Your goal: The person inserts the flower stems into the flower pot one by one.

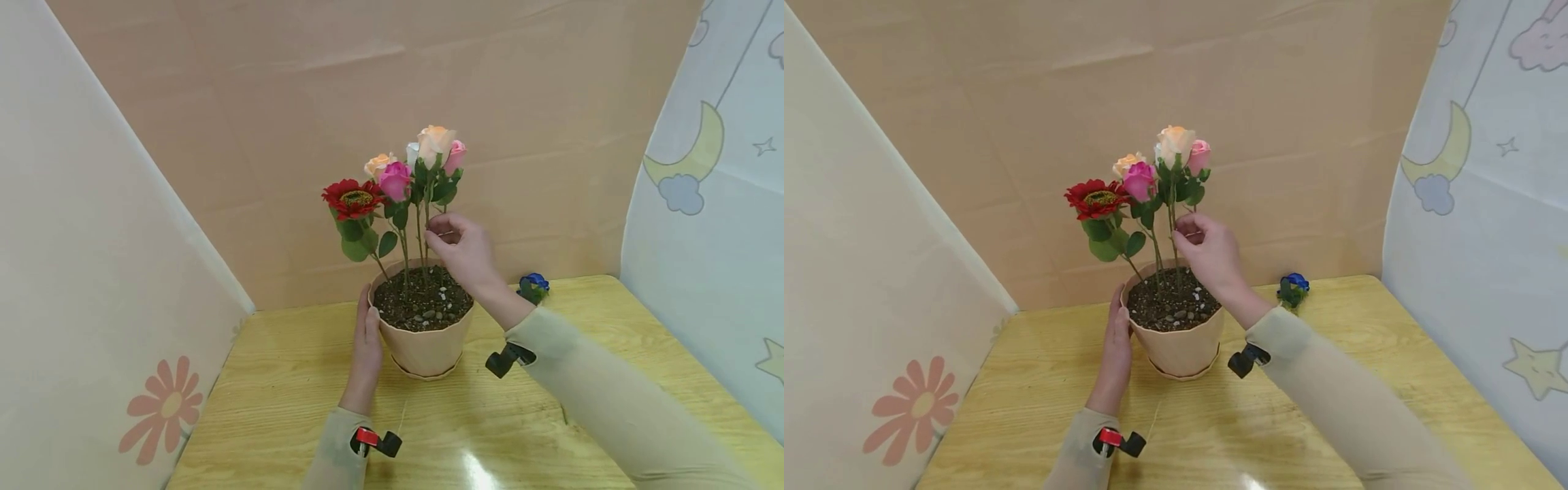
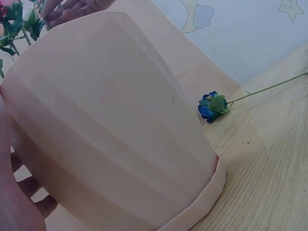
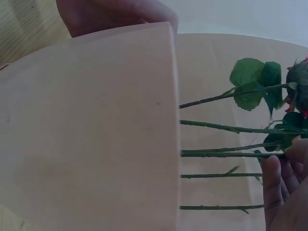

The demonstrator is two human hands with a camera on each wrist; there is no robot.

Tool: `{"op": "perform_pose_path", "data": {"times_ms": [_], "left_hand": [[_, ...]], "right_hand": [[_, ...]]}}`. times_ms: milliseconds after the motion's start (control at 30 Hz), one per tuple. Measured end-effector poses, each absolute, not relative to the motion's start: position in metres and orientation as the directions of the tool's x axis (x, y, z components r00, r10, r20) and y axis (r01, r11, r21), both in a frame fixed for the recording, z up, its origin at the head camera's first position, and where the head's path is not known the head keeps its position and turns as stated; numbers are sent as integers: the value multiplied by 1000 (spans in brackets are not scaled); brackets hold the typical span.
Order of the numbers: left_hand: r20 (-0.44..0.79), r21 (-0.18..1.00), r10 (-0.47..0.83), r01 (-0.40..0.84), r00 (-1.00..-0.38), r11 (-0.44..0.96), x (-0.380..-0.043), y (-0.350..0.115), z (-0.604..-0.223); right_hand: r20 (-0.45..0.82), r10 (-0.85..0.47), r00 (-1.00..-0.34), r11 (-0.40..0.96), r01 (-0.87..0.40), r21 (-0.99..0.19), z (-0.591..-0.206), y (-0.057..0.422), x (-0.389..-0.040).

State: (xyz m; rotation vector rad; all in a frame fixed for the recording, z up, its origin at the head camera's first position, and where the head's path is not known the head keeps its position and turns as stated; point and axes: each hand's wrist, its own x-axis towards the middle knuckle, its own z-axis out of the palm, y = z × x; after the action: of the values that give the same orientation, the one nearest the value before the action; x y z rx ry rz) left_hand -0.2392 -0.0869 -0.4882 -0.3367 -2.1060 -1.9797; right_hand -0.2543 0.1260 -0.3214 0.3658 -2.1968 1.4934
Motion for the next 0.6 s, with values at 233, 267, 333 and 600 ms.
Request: {"op": "perform_pose_path", "data": {"times_ms": [233, 267, 333, 600], "left_hand": [[323, 945, 14, 323, -946, 57, -241, -86, -488], [326, 943, 14, 327, -945, 58, -241, -86, -488], [329, 942, 13, 329, -944, 60, -242, -86, -488], [334, 941, 18, 335, -942, 44, -241, -85, -489]], "right_hand": [[514, 38, -857, 389, -461, -797, -329, 123, -259], [519, 37, -854, 383, -467, -797, -330, 122, -259], [528, 34, -848, 375, -479, -793, -331, 121, -261], [542, 32, -839, 407, -485, -774, -339, 118, -263]]}}
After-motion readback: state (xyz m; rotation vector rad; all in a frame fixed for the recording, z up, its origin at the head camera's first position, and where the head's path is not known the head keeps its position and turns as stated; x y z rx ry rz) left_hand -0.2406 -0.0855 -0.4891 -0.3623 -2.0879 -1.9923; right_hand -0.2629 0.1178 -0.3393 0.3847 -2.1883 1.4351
